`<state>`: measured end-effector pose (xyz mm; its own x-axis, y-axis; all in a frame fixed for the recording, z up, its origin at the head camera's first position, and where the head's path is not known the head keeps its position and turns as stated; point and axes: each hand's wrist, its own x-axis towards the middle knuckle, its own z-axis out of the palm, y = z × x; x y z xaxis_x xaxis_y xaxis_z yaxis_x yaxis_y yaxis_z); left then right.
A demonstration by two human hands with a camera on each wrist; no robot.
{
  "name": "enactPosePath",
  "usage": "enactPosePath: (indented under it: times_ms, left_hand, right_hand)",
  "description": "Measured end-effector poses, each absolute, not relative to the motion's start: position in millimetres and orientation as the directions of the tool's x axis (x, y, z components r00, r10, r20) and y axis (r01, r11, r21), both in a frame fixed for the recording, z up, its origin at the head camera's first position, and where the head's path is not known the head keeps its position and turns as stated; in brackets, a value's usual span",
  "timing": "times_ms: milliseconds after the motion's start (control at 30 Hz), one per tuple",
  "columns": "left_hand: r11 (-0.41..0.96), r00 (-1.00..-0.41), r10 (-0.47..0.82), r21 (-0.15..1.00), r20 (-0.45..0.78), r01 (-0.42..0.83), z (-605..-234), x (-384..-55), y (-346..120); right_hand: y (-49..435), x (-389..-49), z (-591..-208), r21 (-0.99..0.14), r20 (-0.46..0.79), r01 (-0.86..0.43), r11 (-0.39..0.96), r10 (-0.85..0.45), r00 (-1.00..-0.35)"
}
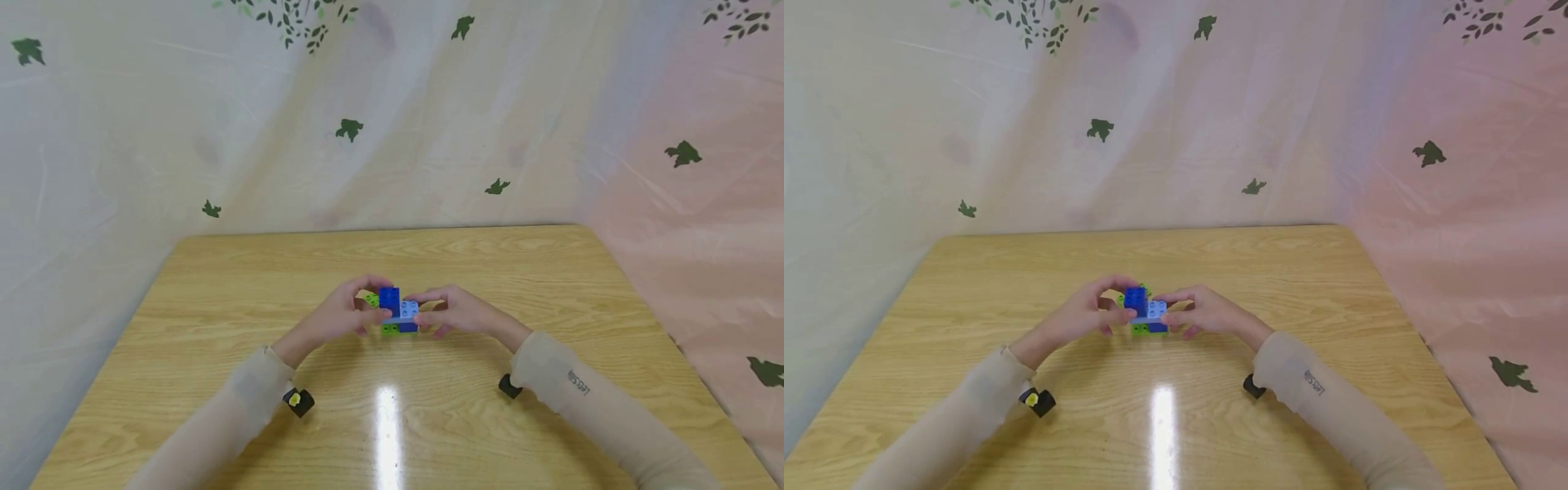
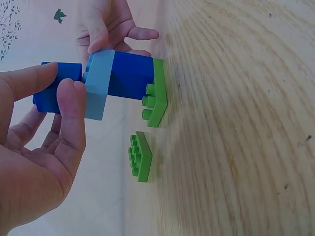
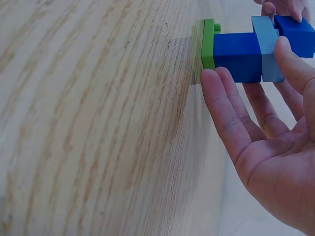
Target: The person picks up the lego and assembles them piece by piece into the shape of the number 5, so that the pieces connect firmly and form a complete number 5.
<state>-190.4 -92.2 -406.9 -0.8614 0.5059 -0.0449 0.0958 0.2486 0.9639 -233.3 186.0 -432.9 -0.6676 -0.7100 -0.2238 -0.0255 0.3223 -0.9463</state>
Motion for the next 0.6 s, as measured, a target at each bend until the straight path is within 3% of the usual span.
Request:
enactPosePath:
  times_ms: [600]
  left_hand:
    - [0.288,-0.868,0.495,0.948,-0.024,0.138,-414.8,-187.3,-91.1]
  right_hand:
    - [186.5,-231.4,-432.6,-0.95,-0.221,-0.021,0.313,-0.716,-0.662]
